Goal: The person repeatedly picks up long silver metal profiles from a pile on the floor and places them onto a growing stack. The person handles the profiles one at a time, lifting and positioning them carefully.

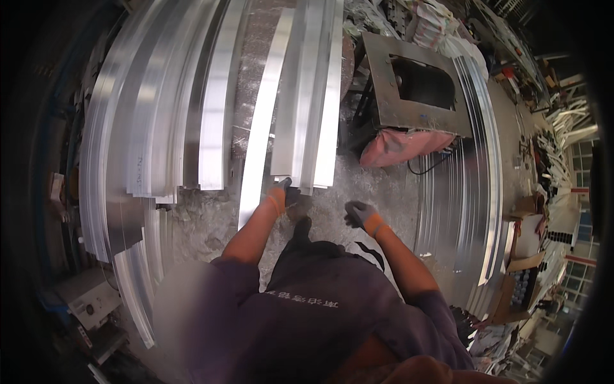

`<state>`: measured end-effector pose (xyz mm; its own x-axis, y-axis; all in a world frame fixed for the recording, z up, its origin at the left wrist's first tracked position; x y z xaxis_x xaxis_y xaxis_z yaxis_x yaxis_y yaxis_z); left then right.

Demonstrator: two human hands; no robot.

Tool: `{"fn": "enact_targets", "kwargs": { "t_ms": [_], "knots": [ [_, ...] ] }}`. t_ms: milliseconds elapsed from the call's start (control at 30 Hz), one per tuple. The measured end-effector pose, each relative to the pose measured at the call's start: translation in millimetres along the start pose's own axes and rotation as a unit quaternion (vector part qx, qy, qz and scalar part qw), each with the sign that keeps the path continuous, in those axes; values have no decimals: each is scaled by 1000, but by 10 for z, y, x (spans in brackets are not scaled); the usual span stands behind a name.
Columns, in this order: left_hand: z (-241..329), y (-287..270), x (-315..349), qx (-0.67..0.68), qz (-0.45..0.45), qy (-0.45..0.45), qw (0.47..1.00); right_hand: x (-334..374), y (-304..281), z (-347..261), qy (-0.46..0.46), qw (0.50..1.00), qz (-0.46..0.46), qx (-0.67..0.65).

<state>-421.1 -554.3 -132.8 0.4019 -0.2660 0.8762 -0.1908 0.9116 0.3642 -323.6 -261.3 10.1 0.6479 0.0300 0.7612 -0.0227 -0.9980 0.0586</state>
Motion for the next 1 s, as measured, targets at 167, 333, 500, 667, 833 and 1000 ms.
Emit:
{"fn": "enact_targets", "kwargs": {
  "t_ms": [167, 333, 500, 667, 833, 1000],
  "knots": [
    [91, -129, -314, -81, 53, 65, 993, 841, -1440, 2074, 128, 965, 208, -93],
    [3, -685, -746, -116, 170, 146, 968, 1941, -1801, 3039, 261, 880, 355, -174],
    [-176, -409, -387, -16, 212, 129, 969, 2236, -1370, 3350, 116, 952, 283, -5],
    [-730, 167, -48, 51, 63, -63, 995, 2089, -1157, 4112, 41, 971, 196, 128],
    [-777, -51, -958, -106, -45, 38, 993, 1957, -1092, 3511, 58, 978, 191, 62],
    [-738, 378, -632, 157, -94, -28, 983, 2034, -1300, 3576, 73, 941, 323, 66]
  ]
}}
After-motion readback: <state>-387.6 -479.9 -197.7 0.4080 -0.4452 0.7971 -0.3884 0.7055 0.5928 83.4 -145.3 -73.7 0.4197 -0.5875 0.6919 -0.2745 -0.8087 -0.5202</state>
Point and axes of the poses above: each hand's wrist, its own x-axis away from the middle knuckle, its own y-axis out of the palm, z = x × y, the point moved 5 cm from there along -x, towards the middle knuckle, and after that the axes turned 7 degrees about -x, right-handed, at the moved point
